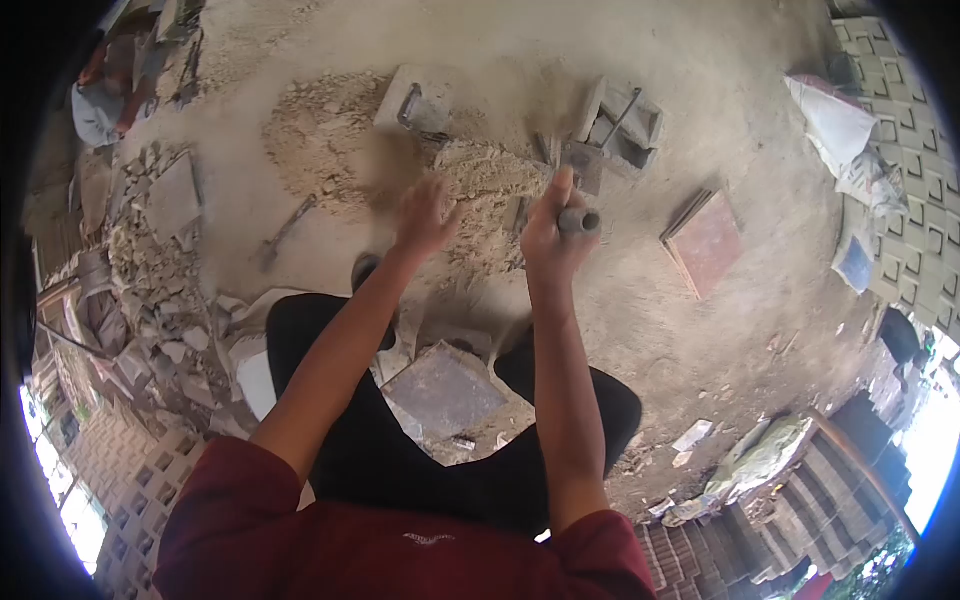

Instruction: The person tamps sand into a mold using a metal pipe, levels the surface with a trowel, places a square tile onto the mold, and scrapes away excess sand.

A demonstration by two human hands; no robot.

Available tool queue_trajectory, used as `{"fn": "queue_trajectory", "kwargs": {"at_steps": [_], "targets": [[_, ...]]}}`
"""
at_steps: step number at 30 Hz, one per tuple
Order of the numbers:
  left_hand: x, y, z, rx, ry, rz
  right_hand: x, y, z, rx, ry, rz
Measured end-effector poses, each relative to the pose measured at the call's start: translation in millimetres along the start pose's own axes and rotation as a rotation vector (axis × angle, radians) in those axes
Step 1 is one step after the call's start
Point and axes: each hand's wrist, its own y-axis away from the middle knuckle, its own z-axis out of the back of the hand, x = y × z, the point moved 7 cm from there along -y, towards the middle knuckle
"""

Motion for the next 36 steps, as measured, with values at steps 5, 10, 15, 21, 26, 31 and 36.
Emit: {"fn": "queue_trajectory", "kwargs": {"at_steps": [5, 10, 15, 21, 26, 31, 36], "targets": [[-11.9, -23.7, -105.1, 0.038, -0.118, -0.227, -75.9, -21.1, -7.2, -0.002, 0.101, 0.263], [52.9, -44.9, -96.2, -0.337, 0.132, 0.162, -58.2, -17.5, -2.6, -0.014, -0.079, 0.401], [75.9, -47.3, -117.3, -0.258, 0.395, 0.254, -137.2, -27.9, -23.2, -0.018, 0.034, 0.330], [68.6, -45.9, -109.7, -0.263, 0.442, 0.302, -114.1, -29.5, -17.2, -0.048, -0.031, 0.364], [77.5, -27.7, -114.0, -0.240, 0.477, 0.313, -136.6, -51.2, -41.7, 0.078, 0.038, 0.167], [76.2, -39.1, -112.1, -0.167, 0.484, 0.396, -126.8, -50.0, -37.3, 0.022, -0.139, 0.276], [71.2, -42.3, -109.5, -0.294, 0.489, 0.316, -106.7, -61.8, -45.6, -0.014, 0.076, 0.477]]}}
